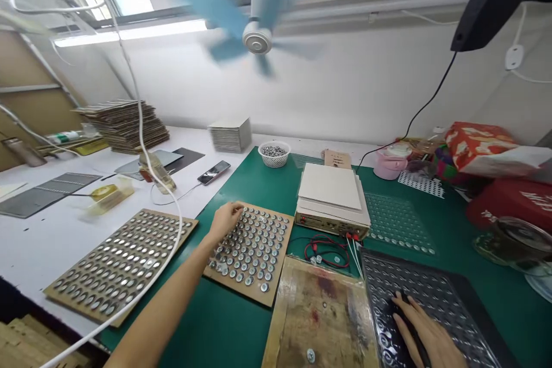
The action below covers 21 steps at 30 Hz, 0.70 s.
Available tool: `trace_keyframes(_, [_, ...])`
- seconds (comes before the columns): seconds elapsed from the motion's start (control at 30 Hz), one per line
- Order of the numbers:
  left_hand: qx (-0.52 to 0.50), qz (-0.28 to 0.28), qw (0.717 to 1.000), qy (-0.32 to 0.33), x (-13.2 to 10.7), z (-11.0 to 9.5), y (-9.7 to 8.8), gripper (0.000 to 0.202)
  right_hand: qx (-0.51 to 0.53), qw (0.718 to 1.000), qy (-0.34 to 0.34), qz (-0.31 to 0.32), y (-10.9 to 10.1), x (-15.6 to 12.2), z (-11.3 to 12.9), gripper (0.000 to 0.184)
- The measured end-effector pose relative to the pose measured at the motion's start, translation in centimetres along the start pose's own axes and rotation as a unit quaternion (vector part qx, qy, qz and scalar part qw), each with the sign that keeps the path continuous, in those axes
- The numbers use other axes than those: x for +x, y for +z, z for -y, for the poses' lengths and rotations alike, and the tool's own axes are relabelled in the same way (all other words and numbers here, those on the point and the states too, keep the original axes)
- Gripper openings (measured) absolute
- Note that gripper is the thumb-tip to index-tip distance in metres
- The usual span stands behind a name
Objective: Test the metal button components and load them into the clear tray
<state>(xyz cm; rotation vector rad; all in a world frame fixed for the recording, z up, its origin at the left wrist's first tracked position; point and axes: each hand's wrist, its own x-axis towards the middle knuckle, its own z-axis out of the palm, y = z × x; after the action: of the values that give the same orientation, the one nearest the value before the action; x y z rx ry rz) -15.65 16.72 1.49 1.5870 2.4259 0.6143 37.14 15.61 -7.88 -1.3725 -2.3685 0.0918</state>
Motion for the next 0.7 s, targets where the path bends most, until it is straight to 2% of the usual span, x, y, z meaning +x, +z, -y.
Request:
trace_keyframes(0.07, [0.018,0.018,1.0,-0.014,1.3,0.0,0.8,0.027,-0.016,1.0,0.005,-0.021,-0.1,0.1,0.8,0.041])
trace_keyframes(0.17, [0.038,0.041,0.998,-0.023,1.8,0.1,1.4,0.027,-0.025,0.999,0.018,-0.043,-0.7,0.4,2.4,0.039])
trace_keyframes(0.33, [0.054,0.055,0.997,-0.027,2.7,0.8,1.4,0.022,0.014,0.998,0.046,-0.04,-2.5,1.6,5.2,0.035])
trace_keyframes(0.43, [0.047,0.053,0.997,-0.037,3.6,0.3,0.8,0.019,0.086,0.987,0.111,-0.079,-3.8,1.8,7.0,0.035])
trace_keyframes(0.5, [0.035,0.039,0.998,-0.038,3.4,-0.6,0.2,0.018,0.161,0.962,0.175,-0.132,-5.0,1.5,8.4,0.036])
trace_keyframes(0.57, [0.016,0.023,0.999,-0.023,1.9,-2.1,-0.2,0.018,0.247,0.929,0.209,-0.18,-6.1,0.9,9.7,0.03])
trace_keyframes(0.6, [0.003,0.021,1.0,-0.008,0.4,-3.0,-0.3,0.017,0.289,0.915,0.209,-0.192,-6.6,0.6,10.3,0.025])
trace_keyframes(0.63, [-0.01,0.028,1.0,0.01,-1.6,-4.0,-0.2,0.017,0.327,0.903,0.2,-0.194,-7.0,0.2,11.0,0.02])
trace_keyframes(0.7, [-0.052,0.075,0.993,0.068,-7.1,-6.0,0.6,0.013,0.389,0.89,0.179,-0.159,-7.5,-0.5,12.4,0.015])
